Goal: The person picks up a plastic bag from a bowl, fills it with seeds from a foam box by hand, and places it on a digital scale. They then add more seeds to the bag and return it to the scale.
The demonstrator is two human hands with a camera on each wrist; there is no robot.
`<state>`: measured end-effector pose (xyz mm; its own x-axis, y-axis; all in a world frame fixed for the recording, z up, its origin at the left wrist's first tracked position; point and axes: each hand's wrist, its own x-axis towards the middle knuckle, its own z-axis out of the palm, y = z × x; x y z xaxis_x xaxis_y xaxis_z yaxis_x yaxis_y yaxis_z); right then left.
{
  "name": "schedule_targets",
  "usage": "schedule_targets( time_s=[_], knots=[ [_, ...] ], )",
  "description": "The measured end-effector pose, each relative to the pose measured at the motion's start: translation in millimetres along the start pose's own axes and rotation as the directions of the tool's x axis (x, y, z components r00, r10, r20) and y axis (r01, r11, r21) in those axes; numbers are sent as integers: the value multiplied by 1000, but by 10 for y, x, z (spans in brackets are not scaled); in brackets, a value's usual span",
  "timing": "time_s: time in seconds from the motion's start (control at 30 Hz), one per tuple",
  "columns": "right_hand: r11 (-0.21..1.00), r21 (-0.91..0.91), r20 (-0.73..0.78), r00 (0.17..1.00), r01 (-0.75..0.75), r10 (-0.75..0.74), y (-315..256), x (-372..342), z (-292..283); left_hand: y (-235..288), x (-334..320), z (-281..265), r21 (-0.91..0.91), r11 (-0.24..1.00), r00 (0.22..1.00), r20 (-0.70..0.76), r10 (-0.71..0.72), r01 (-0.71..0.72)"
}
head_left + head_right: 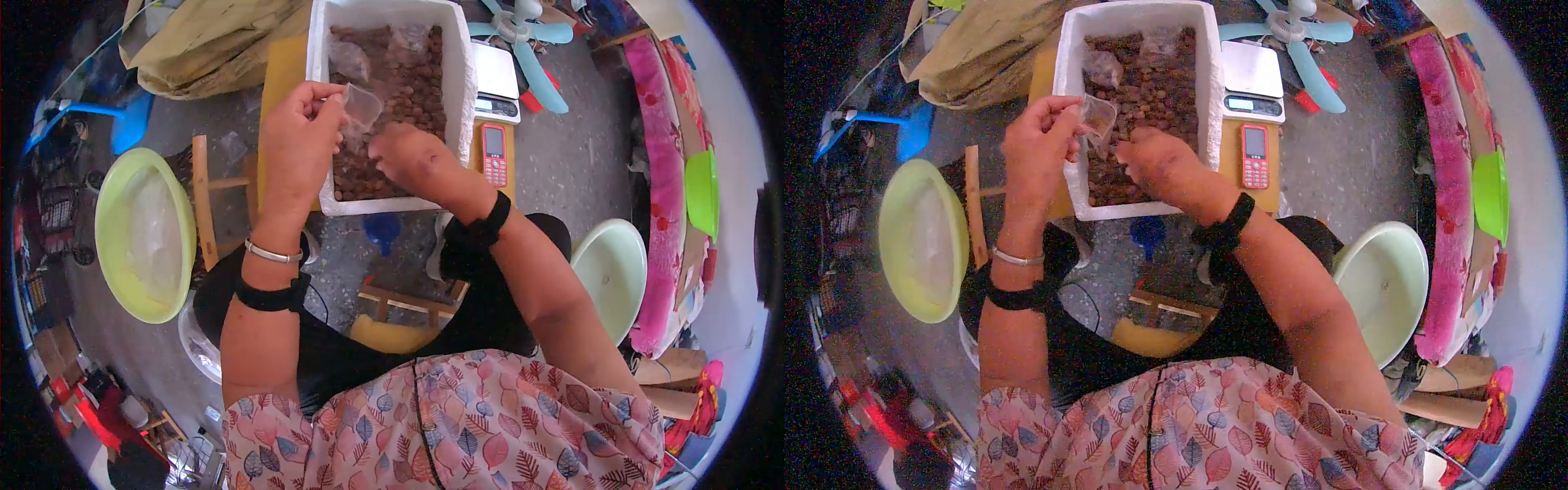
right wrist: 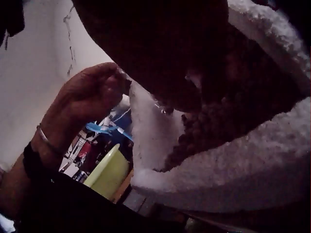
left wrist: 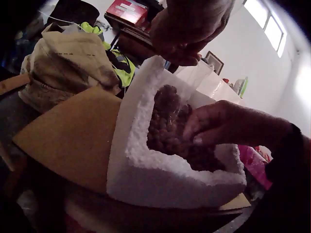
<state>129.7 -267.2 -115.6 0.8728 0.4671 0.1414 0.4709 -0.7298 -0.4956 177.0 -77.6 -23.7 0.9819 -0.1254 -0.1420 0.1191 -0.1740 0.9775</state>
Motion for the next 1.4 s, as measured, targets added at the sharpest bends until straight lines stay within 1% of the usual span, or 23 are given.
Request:
schedule_targets(
  time_s=[0.03,0.13,0.23,0.33,0.43,0.53,0.63,0.73,0.83,0.93,1.03,1.07,1.1,1.13,1.23,1.27,1.33,1.37,1.4],
  knots=[
    [999,33,30,1000,2,-3,-29,19,16,4,-6,-7,2,1000,1000,0,7,-7],
    [999,3,132,990,52,-51,-122,-30,43,5,-5,-13,-9,1000,1000,6,13,-13],
    [991,-98,120,989,94,-82,-156,-73,18,-15,7,-22,-18,1000,1000,13,16,-16],
    [990,-91,54,993,111,-106,-134,-101,46,-28,11,-11,-32,999,1000,16,16,-16],
    [991,123,53,997,52,-59,-2,-142,96,-50,13,-5,-34,999,1000,13,10,-10],
    [992,108,-18,997,72,-70,-3,-206,150,-46,19,-2,-15,1000,1000,17,15,-14],
    [992,-14,-54,991,125,-126,-31,-186,131,-20,12,13,2,1000,1000,18,13,-13],
    [994,-10,-5,994,107,-107,-74,-153,63,-18,10,28,7,1000,1000,23,17,-17],
    [990,-54,39,991,133,-131,-39,-129,133,-16,11,35,7,1000,1000,30,8,-8],
    [1000,-6,103,994,-29,30,-20,-61,77,-25,17,37,8,1000,1000,29,-7,7],
    [980,154,-102,984,-126,143,20,-24,-203,-17,25,35,17,1000,1000,26,-2,1],
    [958,226,-210,952,-174,222,-15,2,-298,-16,19,31,21,1000,1000,25,3,-3],
    [930,301,-308,901,-212,306,-90,38,-435,-28,18,29,23,1000,1000,27,5,-6],
    [894,379,-395,832,-240,391,-170,69,-559,-52,20,35,25,1000,1000,29,7,-8],
    [914,400,-564,767,-70,306,-454,162,-782,-64,34,51,78,997,999,21,27,-28],
    [953,301,-554,805,-46,214,-454,190,-747,-69,27,61,108,994,999,20,32,-34],
    [995,99,-499,866,15,36,-412,251,-670,-63,6,82,100,995,1000,27,14,-16],
    [982,187,-525,842,-28,124,-390,243,-616,-64,6,83,94,996,1000,28,6,-8],
    [971,222,-524,828,-93,199,-396,220,-628,-80,9,80,83,997,1000,27,5,-8]
  ],
)
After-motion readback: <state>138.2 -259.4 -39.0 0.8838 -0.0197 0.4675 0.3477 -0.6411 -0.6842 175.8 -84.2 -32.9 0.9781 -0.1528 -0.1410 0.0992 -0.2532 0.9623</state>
